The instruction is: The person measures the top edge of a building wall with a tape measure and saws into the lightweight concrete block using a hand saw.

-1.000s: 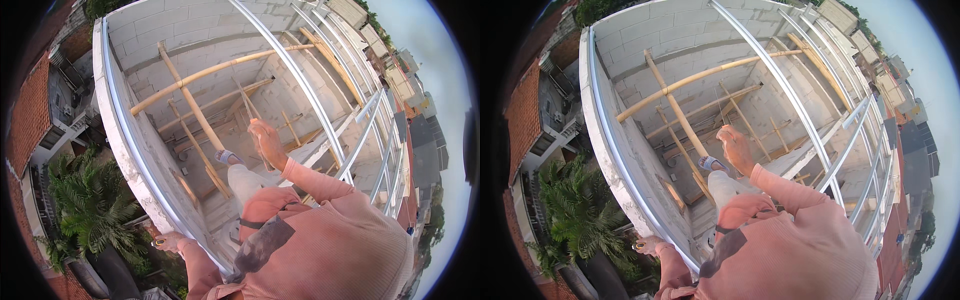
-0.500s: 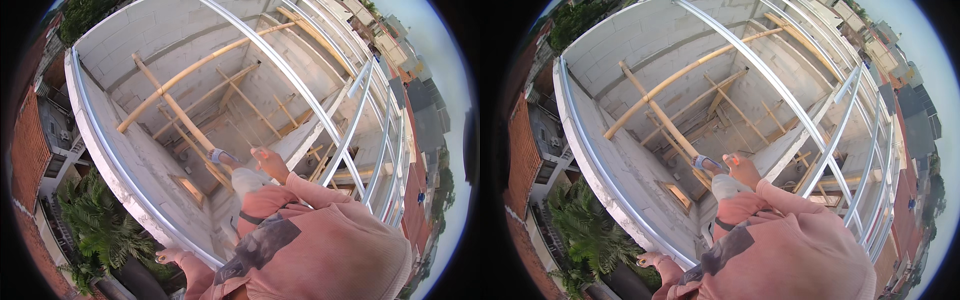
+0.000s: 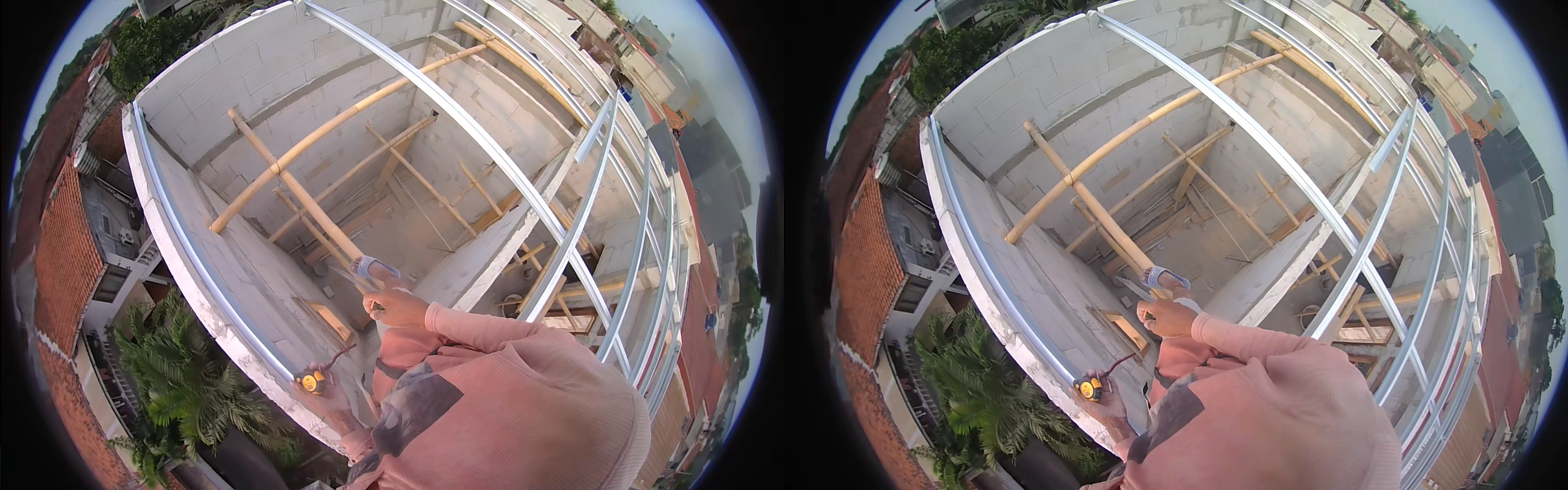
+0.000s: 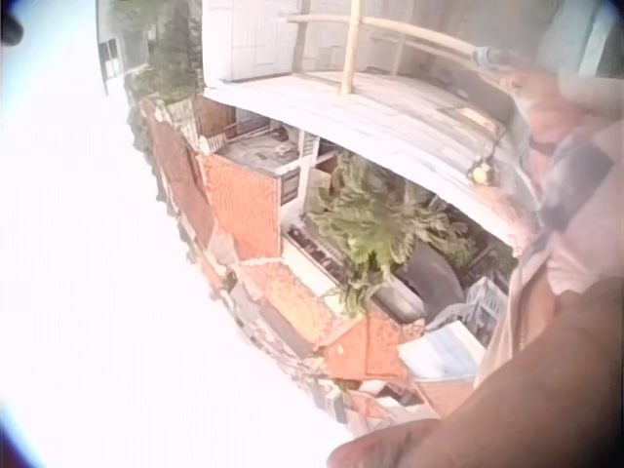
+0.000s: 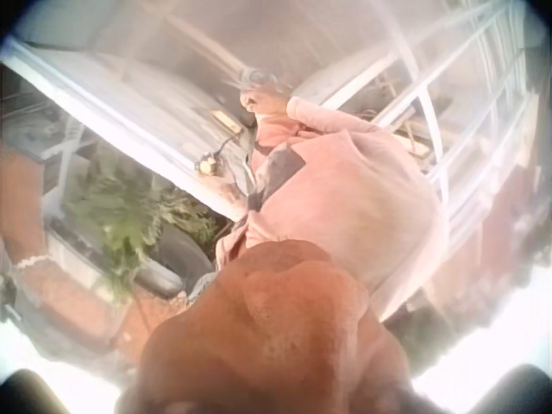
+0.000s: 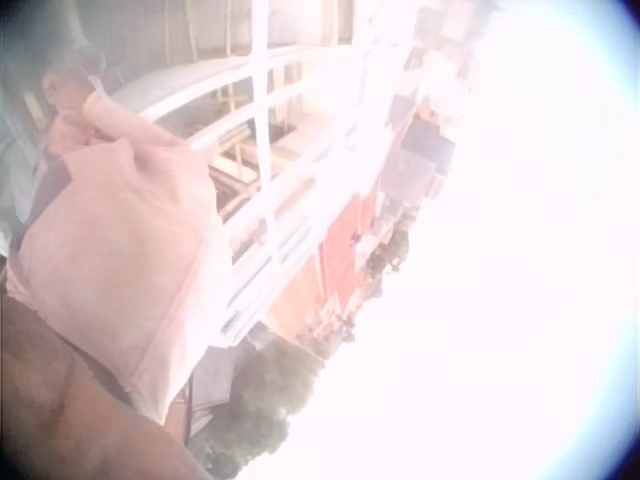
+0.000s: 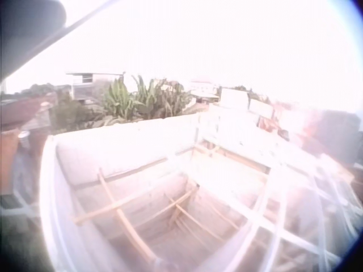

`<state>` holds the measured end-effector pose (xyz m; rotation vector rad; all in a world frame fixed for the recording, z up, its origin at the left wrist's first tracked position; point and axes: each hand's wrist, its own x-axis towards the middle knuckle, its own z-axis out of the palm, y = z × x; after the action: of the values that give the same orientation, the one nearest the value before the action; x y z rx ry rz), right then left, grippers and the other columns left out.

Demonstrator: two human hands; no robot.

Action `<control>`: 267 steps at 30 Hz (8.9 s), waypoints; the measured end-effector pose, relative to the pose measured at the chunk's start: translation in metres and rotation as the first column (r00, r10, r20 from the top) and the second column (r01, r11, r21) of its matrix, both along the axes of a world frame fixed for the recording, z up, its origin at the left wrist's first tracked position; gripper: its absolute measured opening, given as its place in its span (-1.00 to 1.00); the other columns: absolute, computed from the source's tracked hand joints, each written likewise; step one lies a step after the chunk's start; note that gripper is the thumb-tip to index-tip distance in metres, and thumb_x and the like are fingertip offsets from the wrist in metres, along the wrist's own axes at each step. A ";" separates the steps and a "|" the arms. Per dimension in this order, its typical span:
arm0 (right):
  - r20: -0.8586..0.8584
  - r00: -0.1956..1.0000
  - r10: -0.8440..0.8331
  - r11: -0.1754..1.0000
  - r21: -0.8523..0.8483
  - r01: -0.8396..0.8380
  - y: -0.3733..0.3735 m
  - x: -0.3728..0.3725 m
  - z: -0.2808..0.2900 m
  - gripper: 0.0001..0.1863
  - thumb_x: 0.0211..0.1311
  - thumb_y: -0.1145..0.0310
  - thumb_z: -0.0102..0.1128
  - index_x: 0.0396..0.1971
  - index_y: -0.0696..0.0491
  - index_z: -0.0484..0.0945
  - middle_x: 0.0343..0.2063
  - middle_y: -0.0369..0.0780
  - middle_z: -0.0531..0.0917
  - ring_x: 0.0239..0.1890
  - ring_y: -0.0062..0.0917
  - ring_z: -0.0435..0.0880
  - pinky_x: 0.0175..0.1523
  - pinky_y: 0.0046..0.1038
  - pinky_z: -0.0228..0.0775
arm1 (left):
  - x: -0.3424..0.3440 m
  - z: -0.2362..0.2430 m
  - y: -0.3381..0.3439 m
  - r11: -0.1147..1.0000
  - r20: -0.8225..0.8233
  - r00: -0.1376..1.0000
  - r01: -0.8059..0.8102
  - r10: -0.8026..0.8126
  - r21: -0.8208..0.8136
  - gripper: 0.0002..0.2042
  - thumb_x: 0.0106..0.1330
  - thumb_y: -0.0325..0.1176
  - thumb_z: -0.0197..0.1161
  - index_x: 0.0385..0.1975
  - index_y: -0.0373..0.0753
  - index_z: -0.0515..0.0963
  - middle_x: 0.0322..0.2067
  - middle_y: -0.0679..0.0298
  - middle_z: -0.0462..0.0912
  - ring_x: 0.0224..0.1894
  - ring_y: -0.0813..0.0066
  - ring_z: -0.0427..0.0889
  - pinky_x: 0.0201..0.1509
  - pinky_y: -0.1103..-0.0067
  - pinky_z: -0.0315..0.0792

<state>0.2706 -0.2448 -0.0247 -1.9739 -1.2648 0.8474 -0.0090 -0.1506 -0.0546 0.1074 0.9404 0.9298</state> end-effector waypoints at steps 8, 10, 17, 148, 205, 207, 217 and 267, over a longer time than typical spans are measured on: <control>-0.007 0.996 0.092 0.993 0.076 -0.091 0.019 -0.042 -0.035 -0.71 0.38 0.18 0.12 -0.15 0.07 0.65 -0.19 -0.05 0.68 -0.10 -0.11 0.70 0.12 -0.18 0.46 | 0.044 -0.014 -0.028 0.920 -0.236 0.898 0.390 -0.370 0.042 -0.67 0.49 0.01 0.20 0.00 -0.08 0.50 -0.17 0.20 0.69 -0.11 0.38 0.66 -0.07 0.37 0.53; -0.105 0.987 0.122 0.990 0.090 -0.112 0.024 -0.042 -0.035 -0.67 0.40 0.14 0.12 -0.24 0.11 0.68 -0.09 -0.07 0.65 -0.07 -0.14 0.67 0.17 -0.22 0.43 | 0.035 -0.021 -0.030 0.883 -0.151 0.875 0.469 -0.460 0.022 -0.63 0.54 -0.02 0.12 0.15 -0.11 0.40 0.00 0.25 0.52 0.02 0.37 0.57 0.05 0.32 0.49; -0.446 0.776 0.445 0.816 -0.155 -0.557 0.058 -0.034 -0.002 -0.52 0.33 0.11 0.07 0.13 0.04 0.62 0.00 -0.08 0.70 0.13 -0.24 0.64 0.21 -0.24 0.41 | 0.041 0.014 -0.038 0.906 -0.188 0.887 0.421 -0.423 -0.051 -0.62 0.49 -0.08 0.25 0.14 -0.10 0.35 0.09 0.16 0.42 0.15 0.16 0.54 0.13 0.22 0.56; 0.355 -0.616 0.703 0.095 -0.906 -0.413 0.478 -0.190 -0.109 -0.64 0.31 0.22 0.05 -0.17 0.12 0.76 -0.03 -0.02 0.75 -0.02 -0.15 0.76 -0.01 -0.20 0.59 | -0.201 -0.274 -0.278 -0.319 -0.363 -0.191 -0.888 0.912 -0.333 -0.78 0.56 -0.35 0.14 0.08 -0.26 0.57 0.11 0.09 0.69 0.17 0.12 0.69 0.26 0.19 0.64; -0.476 0.782 0.402 0.443 -0.646 -0.621 0.020 0.050 0.103 -0.05 0.19 -0.11 0.47 0.42 0.15 0.30 -0.14 -0.28 0.59 -0.20 -0.65 0.53 -0.12 -0.59 0.36 | -0.287 -0.132 -0.097 0.260 -0.090 0.269 -0.960 0.959 -0.101 -0.81 0.63 -0.25 0.00 0.00 -0.15 0.52 0.00 0.26 0.65 -0.01 0.27 0.66 0.25 0.14 0.57; -0.374 0.676 0.635 0.413 -0.574 -0.707 0.025 0.057 0.102 0.10 0.13 -0.18 0.48 0.50 0.15 0.18 -0.04 -0.15 0.63 -0.09 -0.46 0.61 0.04 -0.47 0.43 | -0.322 -0.119 -0.087 0.285 -0.091 0.287 -0.958 0.954 -0.033 -0.82 0.60 -0.30 0.07 -0.03 -0.23 0.53 -0.04 0.25 0.66 -0.11 0.35 0.66 0.15 0.27 0.63; -0.190 0.634 0.749 0.442 -0.571 -0.692 0.057 -0.005 0.094 0.17 0.03 -0.30 0.46 0.49 0.14 0.20 -0.02 -0.02 0.63 0.05 -0.21 0.63 0.18 -0.34 0.40 | -0.126 0.002 -0.004 0.800 -0.156 0.803 -0.514 0.576 0.309 -0.69 0.53 -0.28 0.21 0.10 -0.32 0.37 0.09 -0.10 0.64 0.13 0.08 0.71 0.24 0.18 0.65; -0.214 0.815 0.538 0.839 0.225 -0.495 0.282 -0.039 -0.034 -0.67 0.34 0.25 0.47 -0.38 0.11 0.49 -0.61 -0.37 0.51 -0.57 -0.70 0.41 -0.40 -0.60 0.31 | -0.054 -0.197 0.239 0.925 -0.914 -0.388 -0.292 0.118 0.243 -0.48 0.39 -0.03 0.25 0.31 0.02 0.36 0.04 0.10 0.65 -0.05 -0.06 0.70 0.07 0.13 0.51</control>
<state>0.2313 0.0371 -0.0592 -1.3341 -1.6738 1.1866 -0.0631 0.0888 -0.2516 0.7989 2.8631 1.0049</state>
